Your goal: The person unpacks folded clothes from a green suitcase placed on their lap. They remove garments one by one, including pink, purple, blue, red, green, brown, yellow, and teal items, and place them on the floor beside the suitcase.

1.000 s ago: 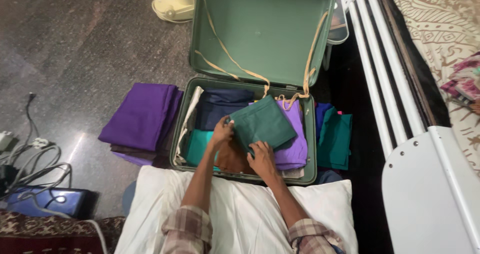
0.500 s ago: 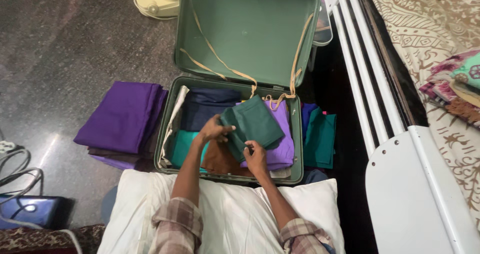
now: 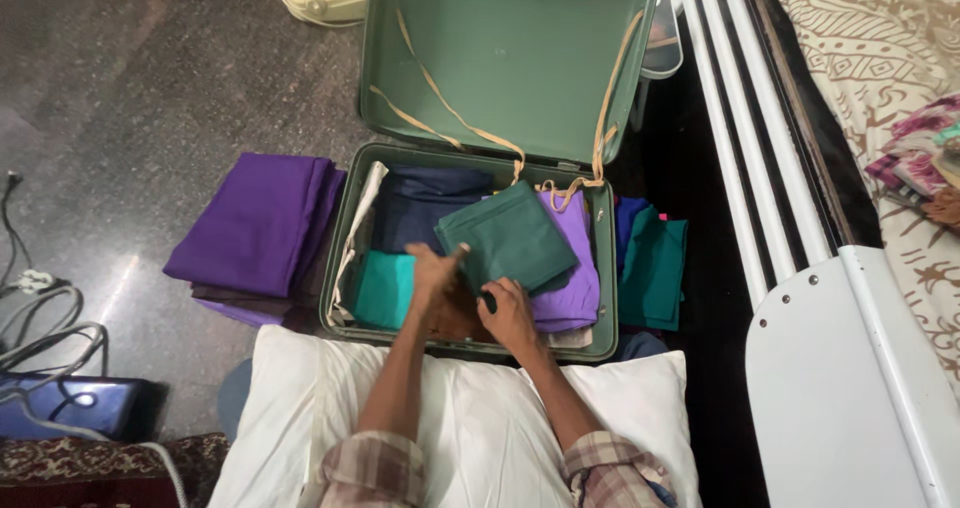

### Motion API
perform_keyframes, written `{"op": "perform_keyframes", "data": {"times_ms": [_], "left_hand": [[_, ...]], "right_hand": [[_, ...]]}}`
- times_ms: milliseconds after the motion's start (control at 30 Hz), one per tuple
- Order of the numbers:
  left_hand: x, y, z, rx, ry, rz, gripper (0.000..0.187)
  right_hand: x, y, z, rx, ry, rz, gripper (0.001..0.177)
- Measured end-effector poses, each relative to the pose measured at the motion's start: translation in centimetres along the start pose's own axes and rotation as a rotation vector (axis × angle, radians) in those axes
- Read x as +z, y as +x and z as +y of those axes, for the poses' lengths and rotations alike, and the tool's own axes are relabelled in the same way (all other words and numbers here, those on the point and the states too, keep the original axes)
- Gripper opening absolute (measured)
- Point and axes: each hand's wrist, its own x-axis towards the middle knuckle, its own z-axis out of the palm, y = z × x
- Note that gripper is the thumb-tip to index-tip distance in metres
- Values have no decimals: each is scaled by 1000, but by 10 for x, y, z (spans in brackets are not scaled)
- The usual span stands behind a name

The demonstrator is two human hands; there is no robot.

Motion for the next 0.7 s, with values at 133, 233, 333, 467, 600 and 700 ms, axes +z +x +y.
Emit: {"op": "perform_keyframes", "data": {"times_ms": [133, 233, 333, 467, 600, 700], "left_hand": [[28, -7, -20, -14, 160, -5, 90], [40, -23, -17, -103, -407, -183, 55], [27, -40, 20, -35, -780, -183, 30], [-31, -51, 91, 71, -762, -226, 29], [-124, -61, 155, 159, -891, -131, 29], [-195, -57, 168, 274, -1073, -41, 39]], "right_hand": [[-7, 5, -1, 158, 133, 1, 8], [-17, 10, -1, 218, 170, 146, 6], [-28, 19, 3, 317, 253, 330, 8], [-43, 21, 31, 351, 244, 512, 14], [-38, 14, 49, 480, 281, 467, 17], [-25, 11, 63, 480, 293, 423, 18]]}}
